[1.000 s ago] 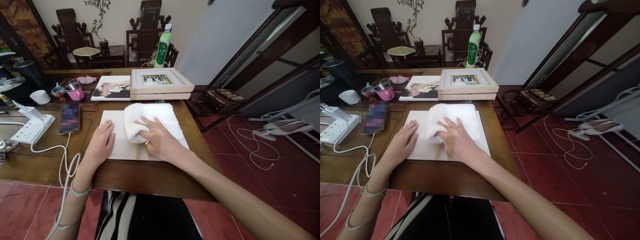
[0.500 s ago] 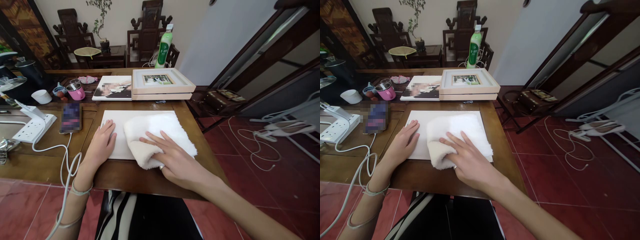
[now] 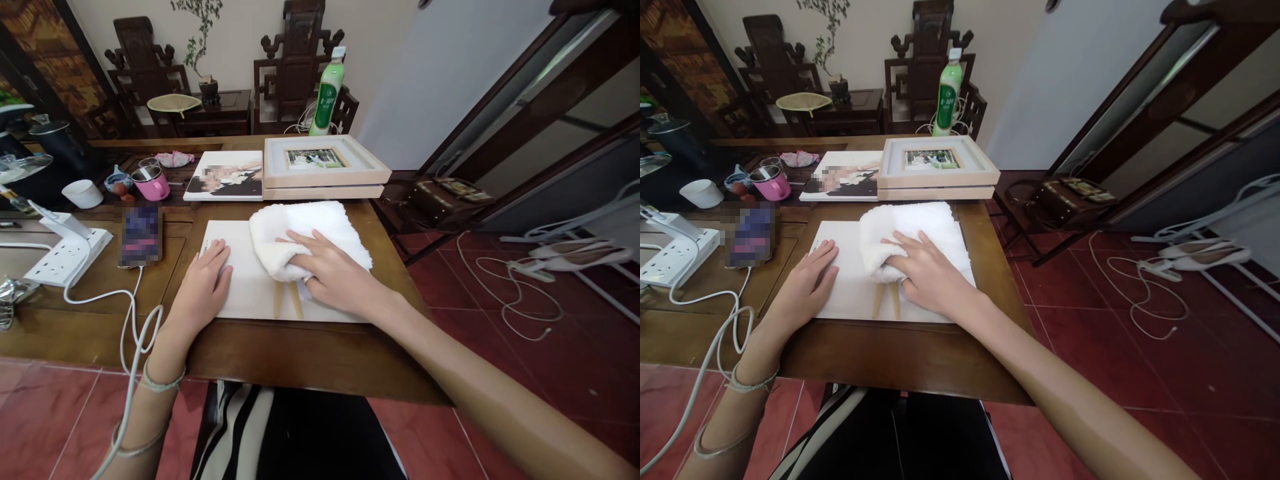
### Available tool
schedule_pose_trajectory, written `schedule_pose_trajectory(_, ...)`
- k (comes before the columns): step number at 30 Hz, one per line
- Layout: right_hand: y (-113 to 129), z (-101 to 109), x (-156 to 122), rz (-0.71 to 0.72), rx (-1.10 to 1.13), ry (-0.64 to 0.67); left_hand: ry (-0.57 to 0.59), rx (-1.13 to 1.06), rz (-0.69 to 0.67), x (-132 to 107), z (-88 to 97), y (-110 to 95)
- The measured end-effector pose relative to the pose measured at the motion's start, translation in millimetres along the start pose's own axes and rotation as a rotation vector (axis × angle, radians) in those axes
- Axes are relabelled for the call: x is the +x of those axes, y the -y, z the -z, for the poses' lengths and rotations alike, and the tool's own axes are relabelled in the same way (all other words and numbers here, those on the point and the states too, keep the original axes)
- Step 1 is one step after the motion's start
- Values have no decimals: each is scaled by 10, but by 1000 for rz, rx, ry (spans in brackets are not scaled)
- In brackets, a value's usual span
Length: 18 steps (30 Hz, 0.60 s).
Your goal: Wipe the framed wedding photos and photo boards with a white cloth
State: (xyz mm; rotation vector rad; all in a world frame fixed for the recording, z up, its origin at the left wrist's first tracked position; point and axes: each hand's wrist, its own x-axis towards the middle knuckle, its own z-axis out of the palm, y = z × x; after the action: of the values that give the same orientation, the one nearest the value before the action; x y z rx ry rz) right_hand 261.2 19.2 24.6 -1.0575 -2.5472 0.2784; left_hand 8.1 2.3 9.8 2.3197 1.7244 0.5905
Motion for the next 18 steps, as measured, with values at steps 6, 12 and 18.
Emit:
schedule_pose_trajectory(6,116,-14,-67,-20,-49,-1,8,9,-2,-5,13,-19)
schedule_pose_trajectory(12,381,3,-288,37,-29,36,11,23,-4,16,11,-14)
schedule_pose_trajectory(18,514,42,-489,102,-2,81,5,15,-10,32,10,4)
